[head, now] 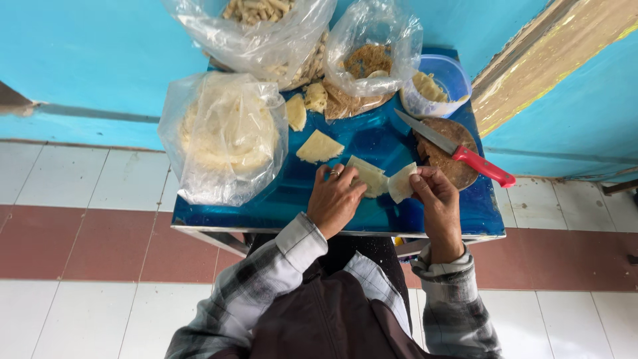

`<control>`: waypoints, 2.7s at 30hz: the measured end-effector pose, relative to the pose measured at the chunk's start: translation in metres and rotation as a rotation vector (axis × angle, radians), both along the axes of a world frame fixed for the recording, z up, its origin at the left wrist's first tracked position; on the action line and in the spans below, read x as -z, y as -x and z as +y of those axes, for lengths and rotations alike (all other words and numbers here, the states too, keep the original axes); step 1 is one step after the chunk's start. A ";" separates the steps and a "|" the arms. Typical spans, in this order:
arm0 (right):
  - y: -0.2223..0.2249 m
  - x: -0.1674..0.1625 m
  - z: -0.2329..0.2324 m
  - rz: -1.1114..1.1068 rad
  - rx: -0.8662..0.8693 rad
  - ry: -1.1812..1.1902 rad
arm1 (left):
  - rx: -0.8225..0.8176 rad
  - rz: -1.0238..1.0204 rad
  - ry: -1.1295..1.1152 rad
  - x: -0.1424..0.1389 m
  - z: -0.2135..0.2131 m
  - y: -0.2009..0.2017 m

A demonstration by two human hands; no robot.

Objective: The person takes thin triangular dough wrappers, pinches filling from a plastic bag, and folds the wrappers over the filling by hand to form filled pastry pieces on a small blue table. Folded pieces are set aside on the table as they are completed.

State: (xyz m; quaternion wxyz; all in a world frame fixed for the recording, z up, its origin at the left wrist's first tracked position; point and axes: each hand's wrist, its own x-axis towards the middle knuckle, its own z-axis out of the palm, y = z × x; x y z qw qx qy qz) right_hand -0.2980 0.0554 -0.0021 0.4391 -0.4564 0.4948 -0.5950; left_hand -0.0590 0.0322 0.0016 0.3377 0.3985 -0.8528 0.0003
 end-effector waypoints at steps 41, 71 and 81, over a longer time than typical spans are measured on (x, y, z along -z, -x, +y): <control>-0.092 -0.025 -0.011 0.239 -0.799 0.004 | 0.460 0.811 -1.000 -0.023 0.008 -0.091; -0.109 -0.050 0.008 1.265 -0.357 0.687 | -0.036 0.010 -0.008 0.001 0.054 -0.109; -0.109 -0.055 -0.146 1.211 -0.074 0.593 | -0.057 0.343 -0.044 -0.017 0.051 -0.103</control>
